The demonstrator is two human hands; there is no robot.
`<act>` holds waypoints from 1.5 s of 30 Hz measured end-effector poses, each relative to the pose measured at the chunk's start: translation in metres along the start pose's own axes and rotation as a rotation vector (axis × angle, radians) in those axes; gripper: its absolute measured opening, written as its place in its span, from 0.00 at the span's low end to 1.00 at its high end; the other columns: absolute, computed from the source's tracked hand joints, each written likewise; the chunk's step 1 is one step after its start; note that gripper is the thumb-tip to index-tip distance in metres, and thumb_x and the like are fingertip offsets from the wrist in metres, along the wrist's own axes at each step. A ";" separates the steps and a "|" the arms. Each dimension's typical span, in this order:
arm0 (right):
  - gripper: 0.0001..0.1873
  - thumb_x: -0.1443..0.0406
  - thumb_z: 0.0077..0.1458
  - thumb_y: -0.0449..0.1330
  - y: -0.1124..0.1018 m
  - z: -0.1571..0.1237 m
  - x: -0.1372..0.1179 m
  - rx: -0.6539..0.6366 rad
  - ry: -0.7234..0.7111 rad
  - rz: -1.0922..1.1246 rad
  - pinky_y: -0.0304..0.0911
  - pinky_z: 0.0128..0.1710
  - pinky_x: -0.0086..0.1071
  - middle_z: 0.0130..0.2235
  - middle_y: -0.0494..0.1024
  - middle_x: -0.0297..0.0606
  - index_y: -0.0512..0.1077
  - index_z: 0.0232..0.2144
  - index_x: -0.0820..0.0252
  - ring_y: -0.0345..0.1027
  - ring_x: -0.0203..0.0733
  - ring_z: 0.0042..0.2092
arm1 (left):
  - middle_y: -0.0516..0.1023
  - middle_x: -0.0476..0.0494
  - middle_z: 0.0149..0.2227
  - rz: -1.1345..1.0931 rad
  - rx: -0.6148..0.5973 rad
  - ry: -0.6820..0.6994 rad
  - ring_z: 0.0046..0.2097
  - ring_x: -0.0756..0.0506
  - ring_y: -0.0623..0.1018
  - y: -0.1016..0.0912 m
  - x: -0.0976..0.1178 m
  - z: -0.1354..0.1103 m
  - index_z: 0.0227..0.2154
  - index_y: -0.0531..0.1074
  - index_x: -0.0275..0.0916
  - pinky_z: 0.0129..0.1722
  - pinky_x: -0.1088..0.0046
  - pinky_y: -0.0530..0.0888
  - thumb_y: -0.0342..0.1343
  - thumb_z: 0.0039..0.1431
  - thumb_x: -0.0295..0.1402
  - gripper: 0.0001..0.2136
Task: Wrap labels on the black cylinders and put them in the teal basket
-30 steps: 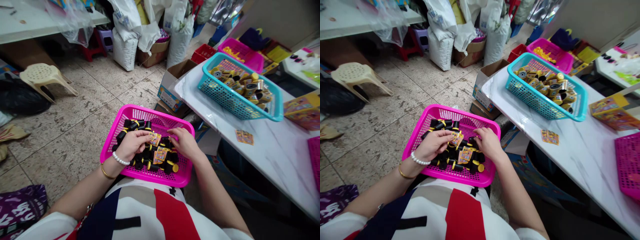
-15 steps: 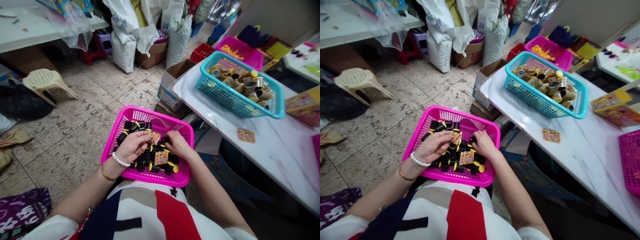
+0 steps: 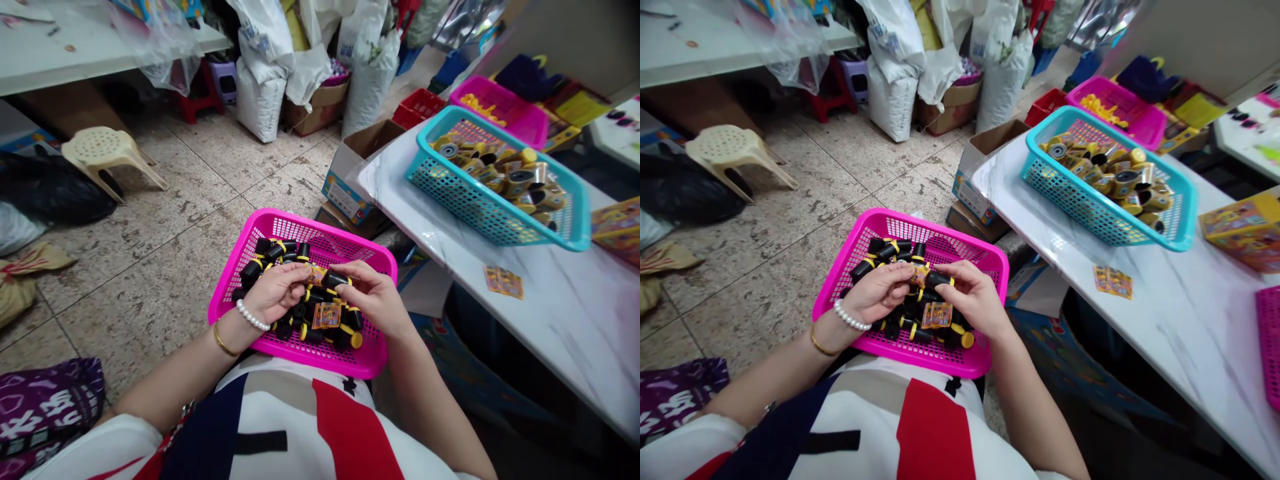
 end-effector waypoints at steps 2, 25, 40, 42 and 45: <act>0.17 0.64 0.52 0.63 0.001 0.001 -0.005 0.000 -0.034 -0.103 0.65 0.41 0.36 0.38 0.73 0.37 0.75 0.46 0.53 0.68 0.41 0.40 | 0.70 0.51 0.24 -0.010 0.006 -0.001 0.16 0.61 0.60 0.000 -0.001 0.000 0.28 0.71 0.32 0.11 0.87 0.48 0.66 0.46 0.30 0.10; 0.13 0.64 0.50 0.65 0.003 -0.016 -0.020 0.170 -0.196 -0.397 0.67 0.39 0.36 0.39 0.71 0.38 0.76 0.41 0.52 0.68 0.42 0.41 | 0.72 0.50 0.32 0.360 0.018 0.248 0.25 0.54 0.71 0.011 0.010 -0.014 0.44 0.67 0.39 0.17 0.83 0.62 0.64 0.49 0.39 0.21; 0.15 0.67 0.51 0.65 0.005 -0.028 -0.008 0.215 -0.220 -0.350 0.72 0.35 0.33 0.42 0.75 0.39 0.72 0.43 0.54 0.71 0.41 0.40 | 0.74 0.49 0.26 0.444 -0.120 0.091 0.24 0.53 0.72 0.014 -0.003 -0.006 0.40 0.70 0.35 0.21 0.80 0.66 0.61 0.52 0.42 0.17; 0.15 0.67 0.51 0.65 0.003 -0.031 -0.009 0.199 -0.221 -0.316 0.74 0.36 0.33 0.44 0.73 0.40 0.73 0.43 0.54 0.71 0.43 0.43 | 0.73 0.49 0.26 0.472 -0.144 0.112 0.24 0.54 0.72 0.012 -0.001 -0.007 0.38 0.71 0.34 0.20 0.81 0.66 0.61 0.52 0.41 0.16; 0.19 0.68 0.52 0.64 -0.001 -0.037 -0.009 0.205 -0.212 -0.285 0.75 0.38 0.34 0.45 0.72 0.40 0.72 0.47 0.52 0.72 0.43 0.44 | 0.72 0.50 0.25 0.521 -0.149 0.161 0.23 0.55 0.70 0.014 0.001 -0.009 0.39 0.72 0.34 0.21 0.81 0.66 0.62 0.52 0.38 0.14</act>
Point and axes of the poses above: each hand's wrist, its own z-axis towards the middle knuckle, its own y-axis out of the palm, x = y × z, the point moved 6 cm from there along z, towards the middle knuckle
